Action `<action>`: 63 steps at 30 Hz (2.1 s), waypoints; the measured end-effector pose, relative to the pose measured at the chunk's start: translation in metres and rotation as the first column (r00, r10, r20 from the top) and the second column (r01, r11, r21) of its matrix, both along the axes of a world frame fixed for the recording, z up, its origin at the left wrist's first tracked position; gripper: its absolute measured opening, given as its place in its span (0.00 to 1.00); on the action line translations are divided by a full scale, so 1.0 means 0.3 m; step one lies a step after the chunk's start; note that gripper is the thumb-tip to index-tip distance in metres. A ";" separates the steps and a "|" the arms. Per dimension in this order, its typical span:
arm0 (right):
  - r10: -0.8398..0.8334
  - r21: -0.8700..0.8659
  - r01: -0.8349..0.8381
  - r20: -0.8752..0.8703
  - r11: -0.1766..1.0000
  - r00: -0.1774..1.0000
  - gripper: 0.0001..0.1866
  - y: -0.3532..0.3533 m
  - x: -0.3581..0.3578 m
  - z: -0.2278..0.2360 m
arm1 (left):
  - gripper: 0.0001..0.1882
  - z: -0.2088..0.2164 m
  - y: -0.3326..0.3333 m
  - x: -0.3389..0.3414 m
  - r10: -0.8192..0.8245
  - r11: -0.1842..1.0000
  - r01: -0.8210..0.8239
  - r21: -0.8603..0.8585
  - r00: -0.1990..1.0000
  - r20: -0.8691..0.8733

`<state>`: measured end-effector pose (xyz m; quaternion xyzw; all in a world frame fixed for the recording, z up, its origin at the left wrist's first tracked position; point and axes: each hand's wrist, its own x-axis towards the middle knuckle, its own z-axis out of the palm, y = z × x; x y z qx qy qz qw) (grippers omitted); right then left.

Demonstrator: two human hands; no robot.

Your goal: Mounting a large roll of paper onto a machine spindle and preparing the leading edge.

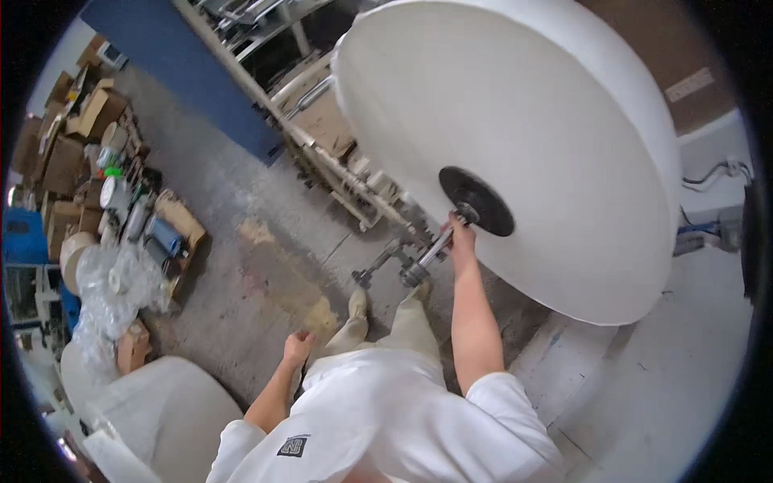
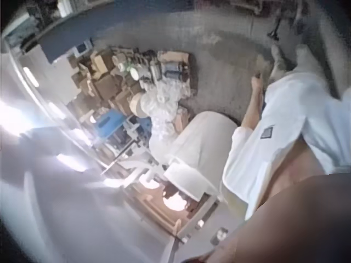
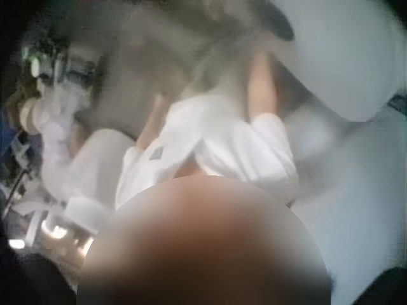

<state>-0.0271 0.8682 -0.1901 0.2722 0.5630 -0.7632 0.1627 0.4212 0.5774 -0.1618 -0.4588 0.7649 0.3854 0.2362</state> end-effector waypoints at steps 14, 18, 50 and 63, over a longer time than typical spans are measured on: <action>-0.308 0.259 0.302 -0.020 0.917 0.951 0.13 1.049 0.751 0.271 | 0.37 0.772 0.571 -1.110 -0.113 0.857 0.484 0.176 0.510 -0.852; -0.392 0.199 0.382 0.008 0.902 0.920 0.05 1.306 0.981 0.076 | 0.49 1.140 0.853 -1.389 -0.089 0.973 0.231 -0.012 0.327 -0.941; -0.007 0.290 0.032 -0.088 0.957 0.996 0.06 2.522 0.155 0.195 | 0.65 0.855 1.955 -1.278 -0.478 0.869 -0.161 -0.469 -0.026 -0.878; 0.411 0.322 -0.341 -0.179 0.883 0.894 0.05 2.199 -0.563 0.374 | 0.34 0.670 2.074 -1.029 -0.064 0.986 -0.098 -0.132 0.512 -0.856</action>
